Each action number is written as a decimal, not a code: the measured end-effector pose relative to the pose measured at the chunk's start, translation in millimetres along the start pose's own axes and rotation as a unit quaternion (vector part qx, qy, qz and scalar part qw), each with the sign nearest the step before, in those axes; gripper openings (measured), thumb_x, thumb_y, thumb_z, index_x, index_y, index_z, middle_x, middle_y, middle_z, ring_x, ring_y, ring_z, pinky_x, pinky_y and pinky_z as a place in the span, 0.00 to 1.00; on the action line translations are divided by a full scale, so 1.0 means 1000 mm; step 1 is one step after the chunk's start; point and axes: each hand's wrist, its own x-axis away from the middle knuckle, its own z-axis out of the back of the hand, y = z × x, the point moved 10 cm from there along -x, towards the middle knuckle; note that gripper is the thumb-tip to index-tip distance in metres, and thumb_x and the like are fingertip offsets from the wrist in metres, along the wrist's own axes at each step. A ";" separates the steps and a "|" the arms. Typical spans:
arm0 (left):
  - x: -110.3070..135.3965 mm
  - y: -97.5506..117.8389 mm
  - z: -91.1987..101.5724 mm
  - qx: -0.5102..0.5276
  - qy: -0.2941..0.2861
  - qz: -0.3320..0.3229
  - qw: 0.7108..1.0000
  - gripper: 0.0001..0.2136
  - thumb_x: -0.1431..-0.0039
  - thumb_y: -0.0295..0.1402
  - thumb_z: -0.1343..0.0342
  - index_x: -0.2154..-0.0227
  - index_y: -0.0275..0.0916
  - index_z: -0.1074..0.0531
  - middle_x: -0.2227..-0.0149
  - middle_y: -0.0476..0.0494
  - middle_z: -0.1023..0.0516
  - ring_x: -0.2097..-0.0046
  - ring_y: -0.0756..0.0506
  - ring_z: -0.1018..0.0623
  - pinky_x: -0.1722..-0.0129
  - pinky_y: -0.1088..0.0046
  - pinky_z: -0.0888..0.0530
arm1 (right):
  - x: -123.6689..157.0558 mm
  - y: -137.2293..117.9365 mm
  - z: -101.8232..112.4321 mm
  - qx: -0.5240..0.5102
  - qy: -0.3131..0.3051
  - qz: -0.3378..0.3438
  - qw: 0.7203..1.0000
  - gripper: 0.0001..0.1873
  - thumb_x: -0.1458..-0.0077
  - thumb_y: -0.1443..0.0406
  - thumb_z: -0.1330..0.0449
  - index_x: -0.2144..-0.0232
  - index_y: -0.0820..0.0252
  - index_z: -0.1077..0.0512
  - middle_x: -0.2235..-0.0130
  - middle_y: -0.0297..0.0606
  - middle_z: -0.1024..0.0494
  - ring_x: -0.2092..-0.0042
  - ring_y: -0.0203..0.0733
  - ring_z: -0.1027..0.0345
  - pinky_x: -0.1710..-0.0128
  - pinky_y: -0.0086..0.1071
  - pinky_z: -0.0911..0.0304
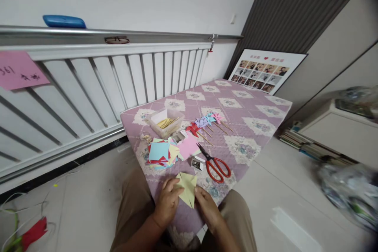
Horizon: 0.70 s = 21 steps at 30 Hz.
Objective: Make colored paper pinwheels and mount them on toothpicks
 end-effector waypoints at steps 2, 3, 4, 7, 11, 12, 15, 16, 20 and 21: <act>0.002 -0.001 0.002 0.005 -0.002 -0.002 1.000 0.21 0.50 0.18 0.55 0.60 0.41 0.23 0.48 0.38 0.29 0.45 0.40 0.33 0.46 0.55 0.34 | 0.002 0.008 -0.008 -0.024 0.006 -0.011 1.000 0.21 0.48 0.50 0.41 0.61 0.59 0.24 0.64 0.39 0.17 0.64 0.48 0.25 0.60 0.40 0.33; 0.003 -0.003 0.003 0.013 -0.001 0.001 1.000 0.20 0.50 0.18 0.55 0.60 0.41 0.23 0.47 0.38 0.30 0.45 0.40 0.34 0.45 0.56 0.34 | 0.002 0.011 -0.011 -0.036 0.010 -0.015 0.999 0.20 0.50 0.51 0.40 0.61 0.58 0.24 0.64 0.39 0.17 0.64 0.48 0.25 0.60 0.40 0.33; 0.005 -0.006 0.004 0.026 0.003 0.011 1.000 0.21 0.49 0.19 0.55 0.59 0.41 0.24 0.46 0.39 0.31 0.44 0.41 0.34 0.44 0.56 0.35 | 0.002 0.014 -0.013 -0.048 0.017 -0.017 0.999 0.20 0.51 0.52 0.38 0.62 0.58 0.24 0.65 0.39 0.17 0.64 0.48 0.25 0.60 0.40 0.33; 0.010 -0.027 0.006 0.109 0.035 0.096 0.989 0.22 0.49 0.21 0.55 0.52 0.42 0.29 0.42 0.40 0.34 0.41 0.42 0.36 0.41 0.57 0.39 | 0.001 0.018 -0.013 -0.077 0.038 -0.024 0.996 0.17 0.53 0.54 0.37 0.64 0.59 0.23 0.66 0.39 0.17 0.66 0.49 0.25 0.61 0.41 0.33; 0.025 -0.064 -0.005 0.348 0.070 0.306 0.883 0.26 0.48 0.29 0.51 0.44 0.39 0.41 0.41 0.35 0.35 0.42 0.40 0.33 0.45 0.60 0.33 | 0.002 0.021 -0.010 -0.110 0.055 -0.030 0.992 0.15 0.52 0.55 0.38 0.66 0.59 0.24 0.68 0.39 0.16 0.68 0.49 0.24 0.63 0.41 0.32; 0.028 -0.067 -0.011 0.417 0.069 0.343 0.839 0.26 0.47 0.32 0.50 0.43 0.38 0.43 0.42 0.34 0.34 0.43 0.41 0.31 0.47 0.61 0.32 | 0.002 0.021 -0.010 -0.117 0.057 -0.029 0.991 0.15 0.52 0.55 0.38 0.66 0.59 0.24 0.67 0.39 0.16 0.68 0.49 0.24 0.63 0.41 0.32; 0.029 -0.056 -0.024 0.585 0.033 0.379 0.716 0.24 0.43 0.41 0.54 0.44 0.40 0.43 0.43 0.35 0.31 0.46 0.42 0.27 0.47 0.62 0.32 | 0.003 0.017 -0.013 -0.137 0.057 -0.021 0.989 0.18 0.53 0.54 0.38 0.64 0.59 0.25 0.64 0.41 0.17 0.65 0.50 0.24 0.62 0.41 0.32; 0.028 -0.049 -0.028 0.624 0.014 0.376 0.685 0.23 0.41 0.44 0.56 0.45 0.40 0.42 0.43 0.36 0.30 0.46 0.43 0.27 0.47 0.63 0.32 | 0.003 0.014 -0.014 -0.142 0.056 -0.018 0.988 0.19 0.53 0.53 0.38 0.63 0.60 0.25 0.63 0.42 0.17 0.64 0.51 0.24 0.62 0.41 0.31; 0.029 -0.023 -0.041 0.700 -0.048 0.344 0.624 0.24 0.42 0.49 0.54 0.49 0.39 0.36 0.44 0.36 0.29 0.47 0.44 0.27 0.47 0.64 0.33 | 0.005 0.004 -0.018 -0.147 0.053 -0.010 0.988 0.22 0.51 0.51 0.40 0.60 0.59 0.26 0.60 0.44 0.18 0.62 0.51 0.24 0.65 0.40 0.31; 0.030 -0.019 -0.044 0.702 -0.050 0.342 0.622 0.23 0.43 0.48 0.50 0.50 0.40 0.35 0.45 0.36 0.28 0.48 0.43 0.26 0.48 0.65 0.33 | 0.006 0.001 -0.019 -0.145 0.054 -0.007 0.988 0.22 0.51 0.51 0.40 0.59 0.59 0.26 0.59 0.45 0.18 0.62 0.51 0.24 0.65 0.40 0.31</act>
